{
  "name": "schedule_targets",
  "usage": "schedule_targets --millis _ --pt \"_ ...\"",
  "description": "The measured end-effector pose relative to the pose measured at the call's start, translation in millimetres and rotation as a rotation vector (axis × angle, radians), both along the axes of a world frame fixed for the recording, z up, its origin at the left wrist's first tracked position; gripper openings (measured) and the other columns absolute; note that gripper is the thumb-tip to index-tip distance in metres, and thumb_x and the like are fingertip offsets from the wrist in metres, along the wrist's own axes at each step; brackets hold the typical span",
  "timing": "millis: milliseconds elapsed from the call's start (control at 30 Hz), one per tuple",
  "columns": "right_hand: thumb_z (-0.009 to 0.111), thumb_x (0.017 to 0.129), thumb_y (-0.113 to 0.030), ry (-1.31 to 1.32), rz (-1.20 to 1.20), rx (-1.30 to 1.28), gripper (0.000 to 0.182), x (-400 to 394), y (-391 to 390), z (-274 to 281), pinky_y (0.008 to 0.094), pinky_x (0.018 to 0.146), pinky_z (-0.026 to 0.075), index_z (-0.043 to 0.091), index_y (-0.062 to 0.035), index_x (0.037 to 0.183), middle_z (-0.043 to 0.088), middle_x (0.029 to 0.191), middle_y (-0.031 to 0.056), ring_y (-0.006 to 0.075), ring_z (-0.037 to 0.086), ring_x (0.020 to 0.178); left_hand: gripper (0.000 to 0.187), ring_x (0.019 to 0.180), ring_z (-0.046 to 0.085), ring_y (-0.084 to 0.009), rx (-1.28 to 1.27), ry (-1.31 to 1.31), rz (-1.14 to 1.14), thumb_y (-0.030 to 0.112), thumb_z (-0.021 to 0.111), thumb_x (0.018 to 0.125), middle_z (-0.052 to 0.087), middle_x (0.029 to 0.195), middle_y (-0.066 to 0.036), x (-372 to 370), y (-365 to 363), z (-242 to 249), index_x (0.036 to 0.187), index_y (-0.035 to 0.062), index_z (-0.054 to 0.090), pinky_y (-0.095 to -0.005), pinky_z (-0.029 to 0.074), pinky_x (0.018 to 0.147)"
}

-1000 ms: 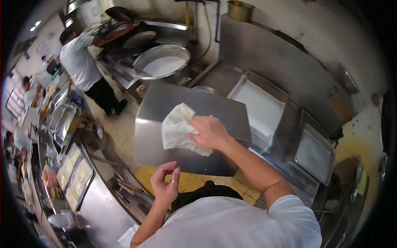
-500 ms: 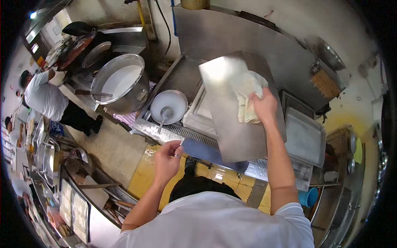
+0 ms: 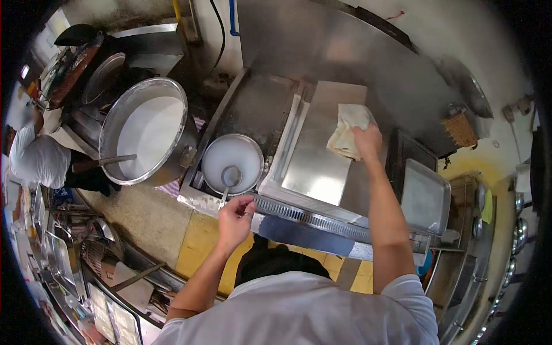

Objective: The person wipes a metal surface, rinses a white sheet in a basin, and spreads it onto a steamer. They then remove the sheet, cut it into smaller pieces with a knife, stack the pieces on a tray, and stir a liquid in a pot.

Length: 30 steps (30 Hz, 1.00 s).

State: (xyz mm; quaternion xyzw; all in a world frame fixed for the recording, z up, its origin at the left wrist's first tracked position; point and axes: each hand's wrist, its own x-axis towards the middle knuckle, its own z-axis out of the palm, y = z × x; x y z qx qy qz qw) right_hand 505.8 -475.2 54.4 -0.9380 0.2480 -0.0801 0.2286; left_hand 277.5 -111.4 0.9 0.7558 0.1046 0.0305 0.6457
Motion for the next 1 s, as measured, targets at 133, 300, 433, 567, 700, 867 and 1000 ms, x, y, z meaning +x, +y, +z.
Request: schedule_targets --millis 133,300,433,567,700,867,1000 --pt "0.073 0.077 -0.035 0.021 -0.080 -0.027 0.063 19.8 14.5 -21.9 0.0459 0.100 0.049 0.063 0.0003 0.128 0.065 0.126 0.0263 0.0411 0.063 0.117 0.019 0.071 0.062 -0.0083 -0.003 0.060 -0.021 0.007 0.070 0.093 0.073 0.085 -0.005 13.7 5.8 -0.5 0.110 -0.0009 0.071 -0.0266 0.051 0.065" --pt "0.073 0.078 -0.034 0.031 -0.069 -0.045 0.060 31.6 20.7 -35.0 0.0462 0.099 0.049 0.065 -0.0004 0.127 0.067 0.122 0.0254 0.0411 0.064 0.116 0.019 0.070 0.062 -0.0091 0.069 0.092 -0.048 0.009 0.070 0.093 0.073 0.086 -0.006 23.9 10.2 9.8 0.109 -0.0012 0.072 -0.0271 0.051 0.065" --pt "0.072 0.077 -0.031 -0.019 -0.049 -0.005 0.055 39.0 16.9 -51.1 0.0458 0.099 0.050 0.067 -0.0014 0.124 0.068 0.120 0.0252 0.0413 0.064 0.115 0.020 0.072 0.064 -0.0108 0.076 0.051 -0.046 0.010 0.070 0.093 0.073 0.088 -0.008 29.3 15.6 -3.4 0.110 -0.0008 0.072 -0.0277 0.052 0.066" --pt "0.073 0.077 -0.028 -0.027 -0.038 -0.009 0.054 44.3 16.3 -56.0 0.0453 0.099 0.050 0.067 -0.0013 0.123 0.068 0.120 0.0253 0.0413 0.064 0.115 0.020 0.075 0.066 -0.0118 0.053 0.088 -0.049 0.010 0.070 0.093 0.074 0.089 -0.008 31.0 18.9 -7.6 0.111 -0.0003 0.072 -0.0277 0.052 0.069" --pt "0.072 0.077 -0.030 -0.017 -0.042 -0.037 0.055 52.2 9.6 -66.1 0.0460 0.099 0.050 0.066 -0.0007 0.124 0.068 0.120 0.0255 0.0418 0.064 0.115 0.020 0.075 0.066 -0.0118 0.057 0.114 -0.051 0.010 0.069 0.094 0.074 0.089 -0.008 32.4 21.0 -5.3 0.110 -0.0001 0.072 -0.0278 0.053 0.070" --pt "0.070 0.079 -0.032 0.026 -0.026 -0.068 0.058 51.0 10.7 -69.2 0.0475 0.101 0.048 0.063 0.0021 0.126 0.066 0.122 0.0280 0.0431 0.063 0.116 0.019 0.075 0.065 -0.0114 0.044 0.116 -0.050 0.009 0.069 0.093 0.074 0.088 -0.008 34.6 21.1 -8.1 0.110 -0.0001 0.072 -0.0280 0.052 0.069" --pt "0.068 0.083 -0.033 0.063 -0.002 -0.047 0.058 50.5 13.0 -66.5 0.0482 0.103 0.047 0.061 0.0064 0.125 0.062 0.126 0.0314 0.0444 0.061 0.119 0.019 0.075 0.066 -0.0112 0.047 0.124 -0.058 0.008 0.069 0.093 0.073 0.088 -0.009 37.4 17.5 -9.2 0.111 -0.0002 0.071 -0.0279 0.053 0.069"
